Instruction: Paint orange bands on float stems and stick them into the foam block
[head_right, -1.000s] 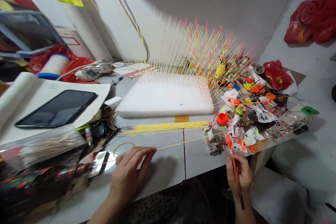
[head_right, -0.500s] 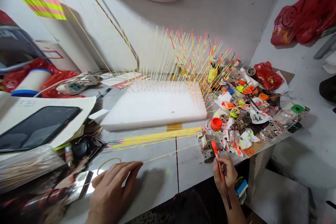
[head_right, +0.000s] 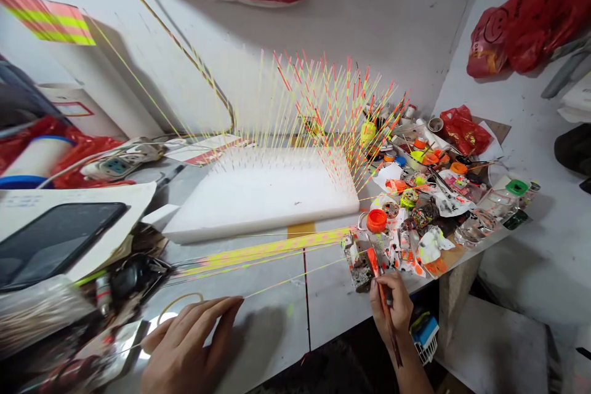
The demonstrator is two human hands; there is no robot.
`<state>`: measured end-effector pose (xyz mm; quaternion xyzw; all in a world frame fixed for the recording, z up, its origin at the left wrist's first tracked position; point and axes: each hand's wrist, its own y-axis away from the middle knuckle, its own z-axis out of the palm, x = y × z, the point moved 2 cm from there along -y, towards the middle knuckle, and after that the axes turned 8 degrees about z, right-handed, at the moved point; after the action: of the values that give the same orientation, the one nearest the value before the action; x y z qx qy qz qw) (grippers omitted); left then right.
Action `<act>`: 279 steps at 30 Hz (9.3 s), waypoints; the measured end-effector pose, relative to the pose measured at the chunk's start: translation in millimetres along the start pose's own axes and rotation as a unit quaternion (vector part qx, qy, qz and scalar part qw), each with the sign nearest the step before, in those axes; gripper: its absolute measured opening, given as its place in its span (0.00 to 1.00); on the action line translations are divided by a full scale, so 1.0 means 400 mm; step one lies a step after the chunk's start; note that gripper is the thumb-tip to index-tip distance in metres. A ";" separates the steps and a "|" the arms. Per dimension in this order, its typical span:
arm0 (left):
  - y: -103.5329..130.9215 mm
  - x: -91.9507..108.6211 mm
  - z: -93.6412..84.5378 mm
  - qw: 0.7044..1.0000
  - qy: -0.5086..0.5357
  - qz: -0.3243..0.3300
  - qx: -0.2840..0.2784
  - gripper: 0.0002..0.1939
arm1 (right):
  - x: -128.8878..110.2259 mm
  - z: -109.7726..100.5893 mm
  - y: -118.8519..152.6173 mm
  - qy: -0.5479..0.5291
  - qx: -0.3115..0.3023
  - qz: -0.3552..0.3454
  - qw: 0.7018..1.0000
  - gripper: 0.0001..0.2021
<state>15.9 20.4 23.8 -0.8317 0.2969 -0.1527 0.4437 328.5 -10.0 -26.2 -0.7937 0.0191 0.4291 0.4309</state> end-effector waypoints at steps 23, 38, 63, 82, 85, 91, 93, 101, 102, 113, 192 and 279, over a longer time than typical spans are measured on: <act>0.007 -0.007 0.001 1.000 0.001 -0.001 -0.016 0.05 | -0.025 0.007 -0.008 0.006 -0.003 -0.027 1.000 0.01; -0.001 -0.003 0.001 1.000 -0.004 -0.006 0.010 0.06 | -0.003 -0.006 -0.001 0.020 0.047 0.009 0.999 0.04; 0.001 0.013 0.000 1.000 0.006 -0.020 0.011 0.05 | -0.082 0.049 0.021 -0.007 -0.034 -0.075 0.997 0.05; 0.009 0.012 0.004 0.999 0.008 -0.026 0.018 0.06 | -0.115 0.055 0.050 -0.061 -0.053 -0.078 0.994 0.07; 0.009 0.016 0.002 1.000 -0.002 -0.028 0.012 0.06 | -0.132 0.067 0.050 -0.061 -0.054 -0.091 0.993 0.07; 0.007 0.020 0.000 0.999 -0.001 -0.032 0.011 0.06 | -0.139 0.079 0.044 -0.042 -0.052 -0.090 0.994 0.06; 0.008 0.020 0.001 0.999 0.004 -0.037 0.011 0.06 | -0.137 0.080 0.043 -0.032 -0.051 -0.091 0.994 0.05; 0.016 0.020 0.003 0.998 0.014 -0.055 0.011 0.07 | -0.120 0.078 0.052 -0.014 -0.055 -0.077 0.995 0.04; 0.015 0.020 0.003 0.998 0.014 -0.055 0.009 0.07 | -0.115 0.078 0.055 -0.013 -0.058 -0.069 0.996 0.04; 0.009 0.025 -0.001 0.998 0.009 -0.057 0.018 0.08 | -0.150 0.079 0.072 -0.058 -0.075 -0.078 0.992 0.05; 0.017 0.050 -0.003 0.994 0.020 -0.105 0.025 0.08 | -0.231 0.174 0.126 -0.077 -0.142 -0.103 0.981 0.04; 0.052 0.004 -0.062 0.994 -0.023 -0.102 -0.009 0.09 | -0.278 0.185 0.181 -0.115 -0.183 -0.111 0.970 0.09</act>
<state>-3.0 -5.8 20.6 -0.8648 0.2016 -0.1750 0.4252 180.3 -41.4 -16.3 -0.8014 -0.1977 0.4631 0.3227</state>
